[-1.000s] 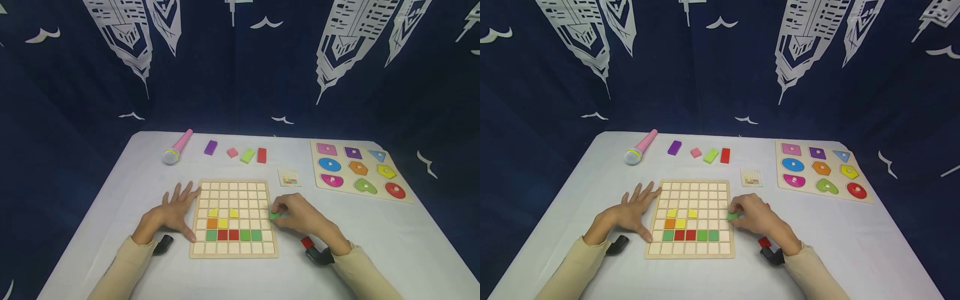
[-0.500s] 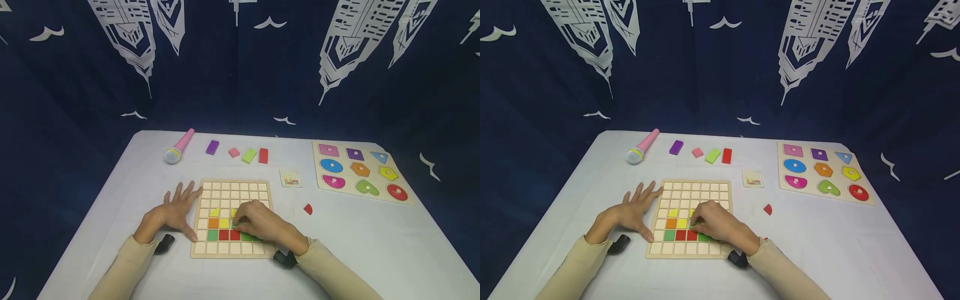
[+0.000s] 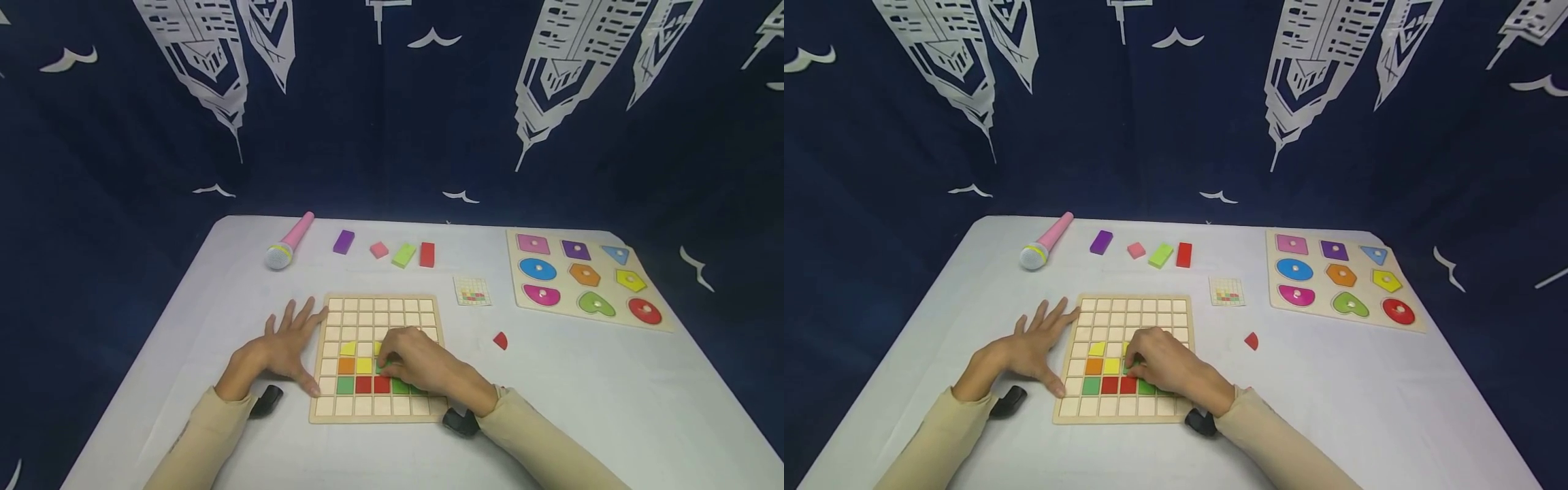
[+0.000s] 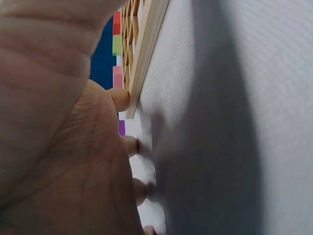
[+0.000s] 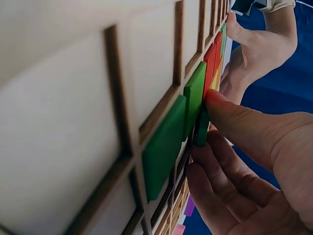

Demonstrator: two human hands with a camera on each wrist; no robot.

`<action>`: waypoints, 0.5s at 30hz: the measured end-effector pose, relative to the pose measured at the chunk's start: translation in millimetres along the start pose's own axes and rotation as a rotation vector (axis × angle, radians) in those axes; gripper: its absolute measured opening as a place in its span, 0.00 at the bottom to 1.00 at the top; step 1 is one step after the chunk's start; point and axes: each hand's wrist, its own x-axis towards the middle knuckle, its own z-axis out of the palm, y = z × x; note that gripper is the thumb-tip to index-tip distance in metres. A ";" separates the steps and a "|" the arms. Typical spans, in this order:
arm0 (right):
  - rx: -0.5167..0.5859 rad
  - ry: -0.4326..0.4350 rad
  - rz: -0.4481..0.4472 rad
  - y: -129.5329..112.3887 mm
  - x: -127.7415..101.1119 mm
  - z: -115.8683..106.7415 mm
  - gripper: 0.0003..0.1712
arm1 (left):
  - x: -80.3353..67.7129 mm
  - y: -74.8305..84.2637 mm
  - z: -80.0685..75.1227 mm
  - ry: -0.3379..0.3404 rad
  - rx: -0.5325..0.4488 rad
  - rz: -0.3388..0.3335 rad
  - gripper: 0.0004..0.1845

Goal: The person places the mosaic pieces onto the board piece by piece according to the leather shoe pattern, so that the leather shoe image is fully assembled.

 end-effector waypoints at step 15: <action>-0.020 -0.005 0.003 -3.3 -2.9 -3.1 0.07 | -2.4 0.1 -1.0 0.000 -0.011 0.006 0.81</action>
